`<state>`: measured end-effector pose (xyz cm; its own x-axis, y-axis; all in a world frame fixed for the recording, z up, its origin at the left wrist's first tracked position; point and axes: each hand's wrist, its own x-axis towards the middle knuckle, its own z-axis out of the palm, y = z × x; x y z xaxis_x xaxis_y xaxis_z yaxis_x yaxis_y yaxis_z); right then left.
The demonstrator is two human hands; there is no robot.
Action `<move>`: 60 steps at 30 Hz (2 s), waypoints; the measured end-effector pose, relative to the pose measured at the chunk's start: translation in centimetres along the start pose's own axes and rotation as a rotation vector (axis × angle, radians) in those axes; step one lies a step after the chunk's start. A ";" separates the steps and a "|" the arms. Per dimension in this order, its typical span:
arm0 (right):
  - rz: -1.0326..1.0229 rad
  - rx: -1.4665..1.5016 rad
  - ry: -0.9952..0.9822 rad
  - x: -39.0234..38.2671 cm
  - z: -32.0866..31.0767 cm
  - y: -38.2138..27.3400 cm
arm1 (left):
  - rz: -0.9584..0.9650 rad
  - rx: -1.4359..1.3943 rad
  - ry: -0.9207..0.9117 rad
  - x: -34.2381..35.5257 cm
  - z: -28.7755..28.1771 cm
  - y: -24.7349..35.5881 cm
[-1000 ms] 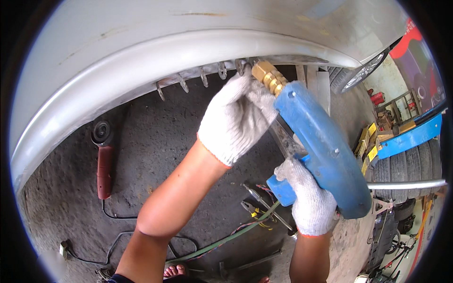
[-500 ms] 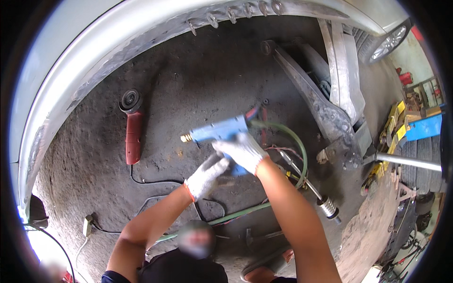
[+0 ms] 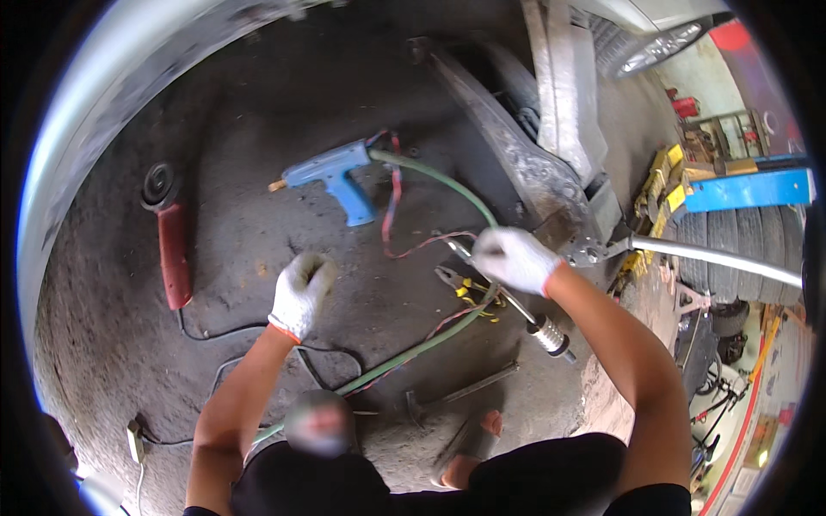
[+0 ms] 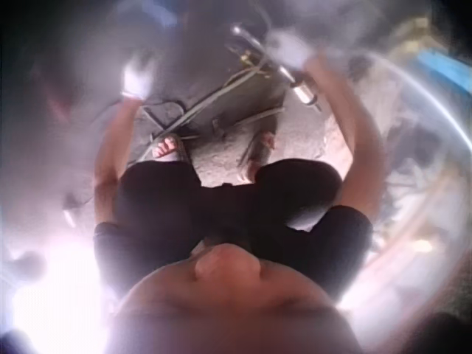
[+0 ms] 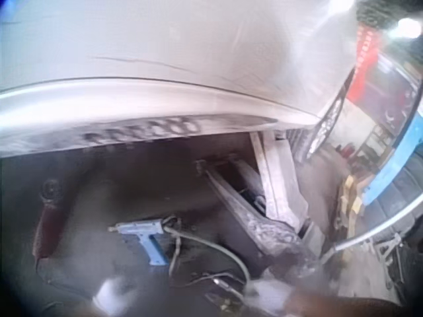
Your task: The person uses a spot welder to attach metal tabs to the underside of a car bumper, then uses a slide hammer to pull the tabs and straighten the metal. The person repeats this process along the bumper edge.
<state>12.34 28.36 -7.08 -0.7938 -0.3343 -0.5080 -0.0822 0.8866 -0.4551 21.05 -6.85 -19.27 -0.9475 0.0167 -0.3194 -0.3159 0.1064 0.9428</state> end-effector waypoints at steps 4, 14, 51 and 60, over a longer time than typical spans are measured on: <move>0.249 -0.255 -0.225 -11.5 4.8 12.1 | 0.282 0.386 -0.359 -0.5 5.0 3.4; 0.291 -0.290 0.291 -19.6 10.7 18.6 | 0.313 1.194 -0.602 -1.0 3.7 1.0; 0.319 -0.733 -0.084 -16.1 11.7 21.6 | 0.121 0.853 -0.353 -19.1 -1.0 6.5; 0.489 -0.692 -0.381 -12.2 10.1 19.4 | 0.189 -0.029 0.319 -8.6 -10.8 25.4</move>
<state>26.56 46.38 -17.10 -0.5935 0.1532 -0.7901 -0.2290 0.9090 0.3482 20.62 -15.01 8.44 -0.9555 -0.2782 -0.0978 -0.1308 0.1025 0.9861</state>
